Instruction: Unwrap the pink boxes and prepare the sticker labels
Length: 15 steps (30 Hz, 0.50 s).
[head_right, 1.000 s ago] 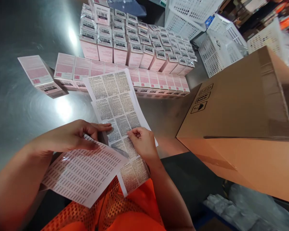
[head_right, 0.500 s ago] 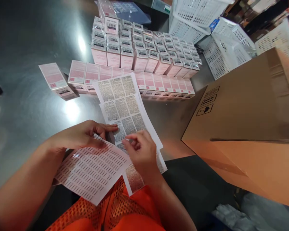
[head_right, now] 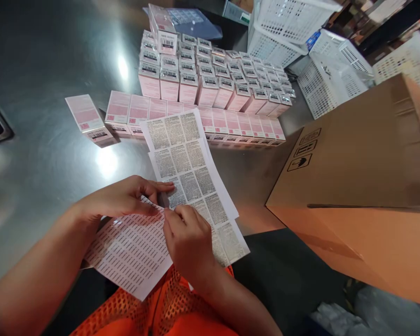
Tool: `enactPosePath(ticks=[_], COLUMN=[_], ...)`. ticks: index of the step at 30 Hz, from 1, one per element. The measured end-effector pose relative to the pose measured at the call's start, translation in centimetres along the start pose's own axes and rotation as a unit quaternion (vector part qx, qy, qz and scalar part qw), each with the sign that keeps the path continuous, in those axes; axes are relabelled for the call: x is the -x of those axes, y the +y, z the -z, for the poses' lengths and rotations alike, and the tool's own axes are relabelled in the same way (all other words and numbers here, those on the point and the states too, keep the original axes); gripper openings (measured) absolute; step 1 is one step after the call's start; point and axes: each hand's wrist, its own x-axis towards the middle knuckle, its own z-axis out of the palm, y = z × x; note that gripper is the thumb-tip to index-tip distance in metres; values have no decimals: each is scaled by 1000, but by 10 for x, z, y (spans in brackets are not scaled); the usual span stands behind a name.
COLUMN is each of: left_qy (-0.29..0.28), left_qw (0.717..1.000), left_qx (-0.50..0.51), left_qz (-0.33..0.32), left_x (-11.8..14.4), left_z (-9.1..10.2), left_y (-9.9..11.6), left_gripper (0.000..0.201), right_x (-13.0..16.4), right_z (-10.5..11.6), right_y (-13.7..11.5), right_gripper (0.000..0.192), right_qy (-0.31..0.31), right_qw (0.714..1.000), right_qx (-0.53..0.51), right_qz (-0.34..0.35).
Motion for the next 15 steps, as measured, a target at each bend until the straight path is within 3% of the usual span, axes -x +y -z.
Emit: enactPosePath(ticks=[6, 13, 15], left_qy=[-5, -3, -4], left_qw=[1000, 1000, 1000], left_qx=[8, -1, 0], left_qz=[-3, 8, 12], left_x=[1, 3, 3], left_z=[0, 0, 0], left_y=[2, 6, 6], left_gripper=[19, 21, 21], right_x=[3, 1, 0], right_z=[-3, 3, 12], right_y=[-2, -12, -11], right_gripper=[13, 17, 16], right_qy=[22, -21, -36], right_qw=[1000, 999, 997], right_qx=[12, 2, -51], right_qz=[-15, -26, -48])
